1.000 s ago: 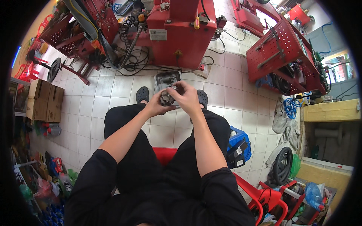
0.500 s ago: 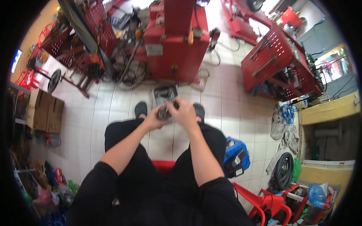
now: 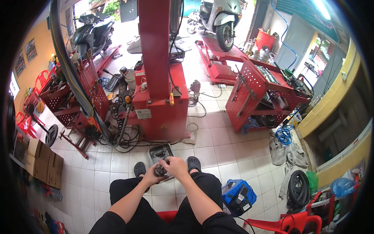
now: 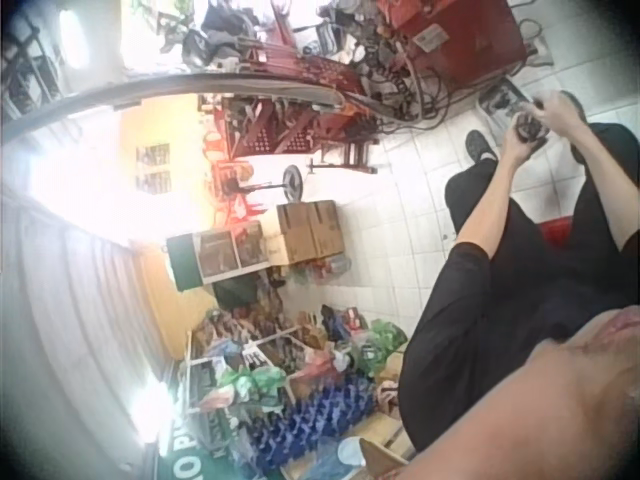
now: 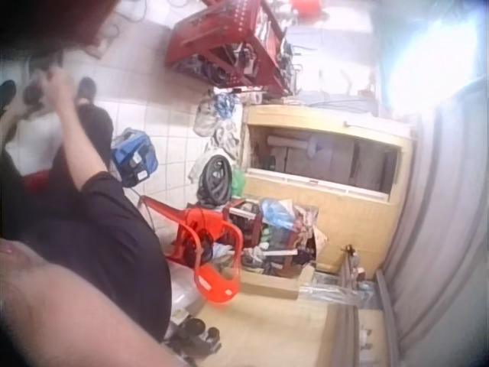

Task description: The person sits on a red chair in a workshop, holding a mechanical part in a metal tray on their lap. They use a screwdriver to tighten a screw on the part, then place the tool in the tray and continue to manipulate the part with their hands.

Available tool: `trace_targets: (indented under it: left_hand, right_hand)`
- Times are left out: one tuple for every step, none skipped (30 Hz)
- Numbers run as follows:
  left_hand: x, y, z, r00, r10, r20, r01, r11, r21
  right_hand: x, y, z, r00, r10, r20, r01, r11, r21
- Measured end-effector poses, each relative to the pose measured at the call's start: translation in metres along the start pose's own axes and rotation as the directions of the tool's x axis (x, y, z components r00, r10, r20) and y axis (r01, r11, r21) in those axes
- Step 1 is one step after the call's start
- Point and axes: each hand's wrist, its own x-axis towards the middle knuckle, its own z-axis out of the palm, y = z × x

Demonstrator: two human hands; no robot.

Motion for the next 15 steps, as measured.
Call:
trace_targets:
  left_hand:
    - [-0.002, 0.004, 0.000, 1.000, -0.017, 0.002, 0.017, 1.000, -0.025]
    - [-0.004, 0.009, 0.000, 1.000, -0.009, -0.011, 0.009, 1.000, -0.028]
    - [-0.004, 0.014, 0.000, 1.000, 0.000, -0.023, -0.001, 1.000, -0.031]
    - [-0.006, 0.018, 0.001, 1.000, 0.006, -0.030, -0.007, 0.999, -0.037]
    - [-0.005, 0.020, 0.000, 0.997, -0.073, 0.022, 0.074, 0.996, -0.055]
    - [-0.005, 0.023, -0.001, 0.996, -0.085, 0.021, 0.086, 0.995, -0.055]
    - [-0.007, 0.026, -0.002, 0.995, -0.101, 0.016, 0.102, 0.993, -0.053]
    - [-0.006, 0.027, -0.002, 0.994, -0.112, 0.017, 0.113, 0.992, -0.054]
    - [-0.005, 0.018, 0.000, 0.995, -0.098, 0.006, 0.099, 0.992, -0.072]
    - [-0.006, 0.014, 0.000, 0.999, -0.044, -0.020, 0.043, 0.998, -0.036]
    - [-0.006, 0.011, 0.001, 0.999, 0.012, -0.045, -0.012, 1.000, 0.000]
    - [-0.003, 0.008, 0.004, 0.995, 0.070, -0.069, -0.067, 0.997, 0.036]
    - [-0.008, 0.026, 0.003, 0.998, 0.014, -0.056, -0.017, 0.998, -0.058]
    - [-0.006, 0.021, 0.004, 0.999, 0.007, -0.049, -0.010, 0.998, -0.062]
    - [-0.005, 0.012, 0.005, 0.999, -0.001, -0.043, -0.002, 0.998, -0.066]
  right_hand:
    - [-0.002, 0.001, 0.003, 1.000, -0.012, -0.012, 0.012, 1.000, -0.012]
    - [-0.002, 0.001, 0.004, 0.999, -0.023, -0.024, 0.023, 0.999, -0.025]
    - [-0.002, 0.001, 0.004, 1.000, -0.020, -0.015, 0.019, 0.999, -0.050]
    - [-0.004, 0.000, 0.003, 0.999, -0.032, -0.007, 0.031, 0.998, -0.055]
    - [-0.005, 0.000, 0.002, 0.999, -0.042, 0.000, 0.042, 0.997, -0.060]
    - [-0.005, 0.000, 0.002, 0.999, -0.052, 0.006, 0.052, 0.996, -0.066]
    - [-0.004, -0.002, 0.003, 0.997, -0.039, 0.062, 0.044, 0.995, -0.088]
    - [-0.004, -0.002, 0.003, 0.997, -0.057, 0.058, 0.061, 0.995, -0.072]
    - [-0.004, -0.002, 0.004, 0.996, -0.076, 0.054, 0.079, 0.995, -0.057]
    - [-0.004, -0.001, 0.005, 0.994, -0.097, 0.052, 0.099, 0.994, -0.038]
    - [-0.003, 0.001, 0.004, 0.989, -0.106, 0.106, 0.110, 0.994, -0.027]
    - [-0.004, 0.002, 0.003, 0.987, -0.103, 0.124, 0.106, 0.994, -0.018]
    - [-0.006, 0.003, 0.003, 0.984, -0.104, 0.145, 0.106, 0.994, -0.008]
    - [-0.006, 0.003, 0.003, 0.980, -0.106, 0.168, 0.107, 0.994, 0.003]
    - [-0.006, 0.003, 0.002, 0.975, -0.097, 0.198, 0.099, 0.995, -0.002]
